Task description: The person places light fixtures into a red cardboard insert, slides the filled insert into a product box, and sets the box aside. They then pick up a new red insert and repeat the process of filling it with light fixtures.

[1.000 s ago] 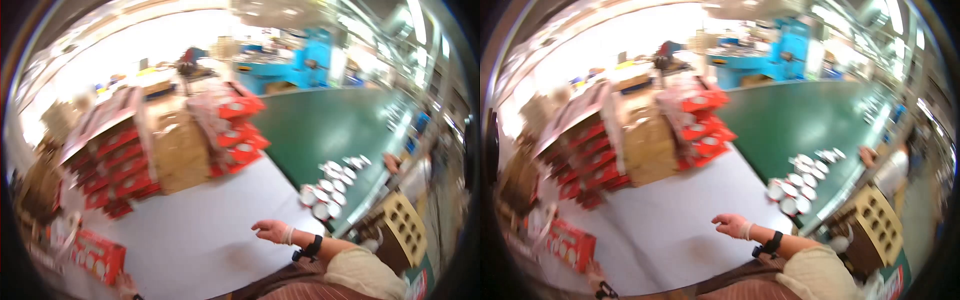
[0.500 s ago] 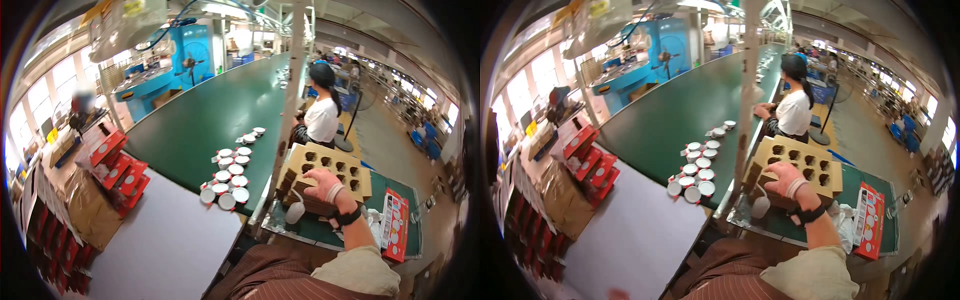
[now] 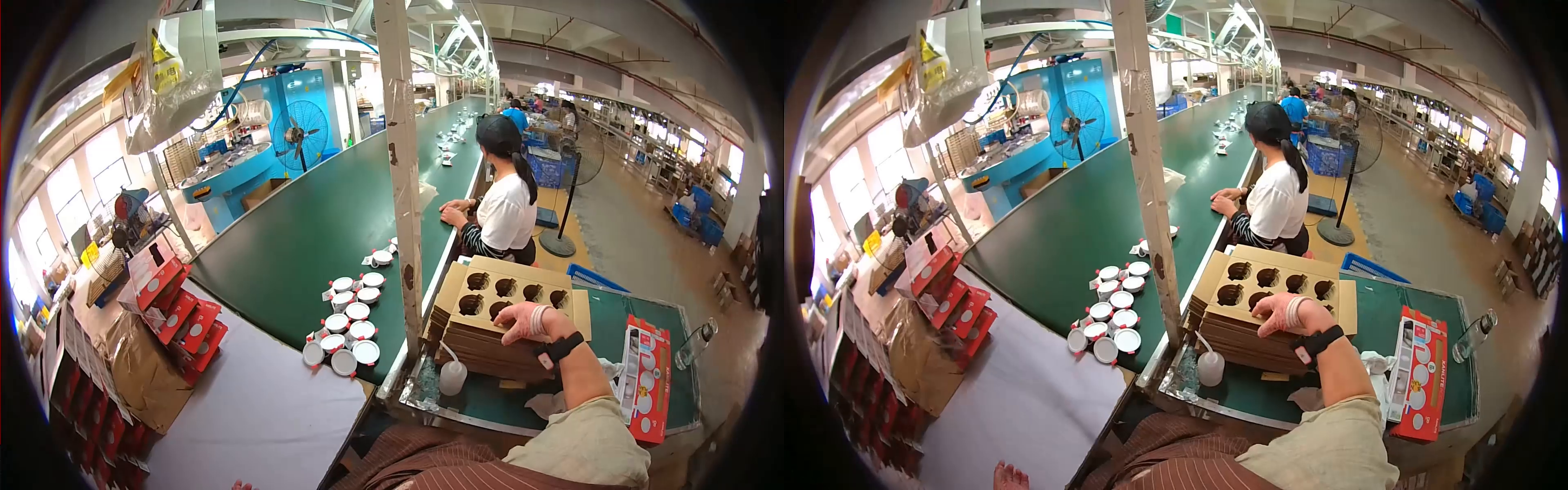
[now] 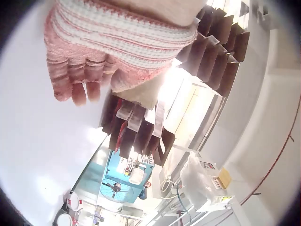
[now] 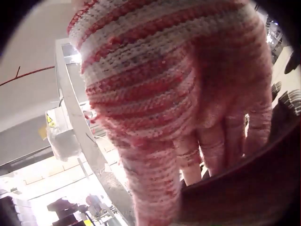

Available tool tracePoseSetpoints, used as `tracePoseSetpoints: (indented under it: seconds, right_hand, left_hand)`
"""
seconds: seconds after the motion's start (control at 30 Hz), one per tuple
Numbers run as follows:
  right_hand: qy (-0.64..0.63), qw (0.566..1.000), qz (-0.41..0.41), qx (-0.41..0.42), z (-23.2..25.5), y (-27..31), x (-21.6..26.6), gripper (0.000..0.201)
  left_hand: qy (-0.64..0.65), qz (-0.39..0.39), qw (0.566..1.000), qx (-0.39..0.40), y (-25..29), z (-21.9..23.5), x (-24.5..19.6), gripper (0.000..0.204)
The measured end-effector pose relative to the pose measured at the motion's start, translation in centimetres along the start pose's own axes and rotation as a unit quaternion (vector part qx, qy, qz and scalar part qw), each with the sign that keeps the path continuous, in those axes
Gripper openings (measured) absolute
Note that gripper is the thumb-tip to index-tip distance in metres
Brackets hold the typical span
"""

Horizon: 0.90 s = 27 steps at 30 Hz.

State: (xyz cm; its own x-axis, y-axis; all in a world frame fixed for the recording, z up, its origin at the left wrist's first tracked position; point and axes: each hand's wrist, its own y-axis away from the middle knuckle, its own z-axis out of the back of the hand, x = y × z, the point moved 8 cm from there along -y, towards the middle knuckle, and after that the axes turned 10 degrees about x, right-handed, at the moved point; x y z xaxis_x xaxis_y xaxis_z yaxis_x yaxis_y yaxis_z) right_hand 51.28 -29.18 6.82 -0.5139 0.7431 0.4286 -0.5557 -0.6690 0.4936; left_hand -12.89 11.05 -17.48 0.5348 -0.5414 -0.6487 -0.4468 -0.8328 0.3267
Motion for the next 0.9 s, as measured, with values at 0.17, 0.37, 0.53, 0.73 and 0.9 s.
tracePoseSetpoints:
  seconds: [0.17, 0.37, 0.53, 0.73, 0.9]
  right_hand:
    - [-0.089, 0.994, 0.037, -0.050, 1.2, -1.9, -3.3, 0.032]
    - [0.183, 0.903, -0.044, -0.387, 7.6, 7.7, 3.0, 0.020]
    - [0.102, 0.789, 0.157, -0.586, 6.8, 26.0, 13.3, 0.014]
    - [-0.002, 0.786, 0.501, -0.361, -0.3, 22.7, 23.3, 0.011]
    - [-0.202, 0.787, 0.578, -0.082, -9.0, 12.1, 29.2, 0.016]
  left_hand:
    - [-0.020, 0.016, 0.998, 0.055, 0.1, -0.8, 0.2, 0.030]
    - [-0.093, 0.041, 0.992, 0.075, -1.1, -5.4, 0.7, 0.036]
    - [-0.250, -0.017, 0.903, 0.349, 2.6, -23.2, 3.2, 0.060]
    - [-0.308, -0.124, 0.852, 0.404, 11.3, -38.7, 2.2, 0.108]
    - [-0.164, -0.288, 0.902, 0.278, 8.1, -34.0, -2.8, 0.093]
